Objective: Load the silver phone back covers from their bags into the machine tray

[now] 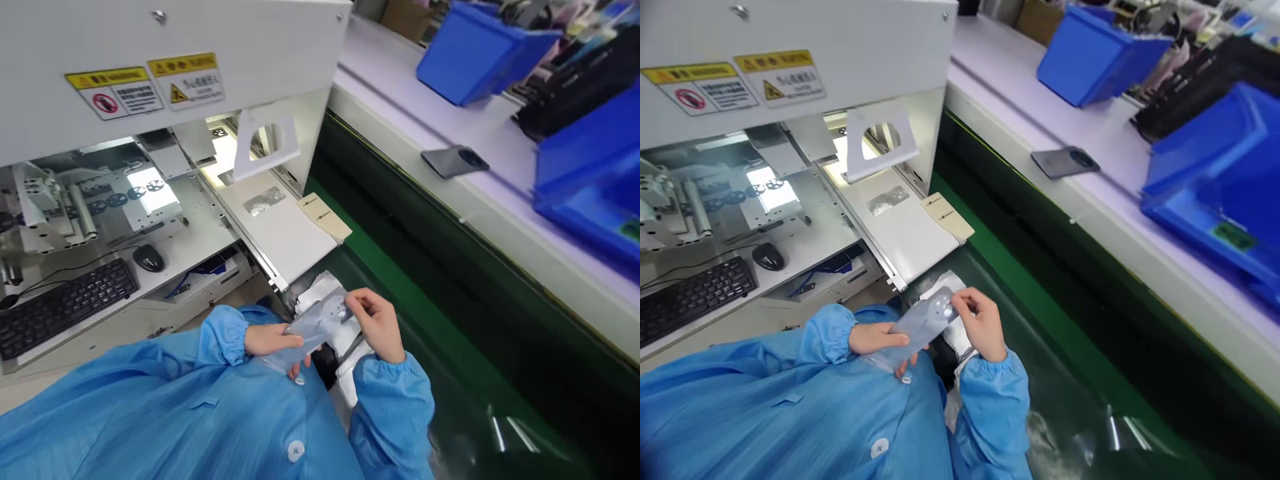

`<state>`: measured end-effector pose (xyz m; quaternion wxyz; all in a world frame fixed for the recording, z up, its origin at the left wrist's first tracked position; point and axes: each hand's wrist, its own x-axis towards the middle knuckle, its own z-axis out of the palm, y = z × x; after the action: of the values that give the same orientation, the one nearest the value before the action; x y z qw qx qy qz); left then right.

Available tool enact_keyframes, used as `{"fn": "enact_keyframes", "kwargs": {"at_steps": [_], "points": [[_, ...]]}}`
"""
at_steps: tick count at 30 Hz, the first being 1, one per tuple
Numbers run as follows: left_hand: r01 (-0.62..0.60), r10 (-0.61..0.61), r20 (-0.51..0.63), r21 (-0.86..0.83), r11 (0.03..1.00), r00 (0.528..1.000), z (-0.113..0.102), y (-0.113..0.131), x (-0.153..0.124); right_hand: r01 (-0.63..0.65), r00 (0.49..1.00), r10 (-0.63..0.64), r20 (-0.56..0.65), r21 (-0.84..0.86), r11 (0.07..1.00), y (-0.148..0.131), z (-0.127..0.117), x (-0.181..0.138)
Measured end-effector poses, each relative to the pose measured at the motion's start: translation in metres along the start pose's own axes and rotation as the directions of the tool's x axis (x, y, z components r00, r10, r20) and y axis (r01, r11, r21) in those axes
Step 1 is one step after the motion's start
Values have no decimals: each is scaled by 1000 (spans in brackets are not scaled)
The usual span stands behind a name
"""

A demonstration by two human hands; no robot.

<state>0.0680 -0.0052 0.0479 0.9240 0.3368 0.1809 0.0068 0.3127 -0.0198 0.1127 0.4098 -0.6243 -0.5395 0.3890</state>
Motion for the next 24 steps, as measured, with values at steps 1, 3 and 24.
{"fn": "enact_keyframes", "kwargs": {"at_steps": [1,3,24], "points": [[-29,27,-49,-43,999,998,-14,7,-12,19,993,-19,-114,6,1000,1,10,29],[-94,67,-176,-153,984,982,-42,20,-38,41,923,-39,-382,-4,999,12,29,89],[-270,69,-509,-334,903,858,-136,84,-99,62,998,-35,51,-784,617,58,198,193]]}}
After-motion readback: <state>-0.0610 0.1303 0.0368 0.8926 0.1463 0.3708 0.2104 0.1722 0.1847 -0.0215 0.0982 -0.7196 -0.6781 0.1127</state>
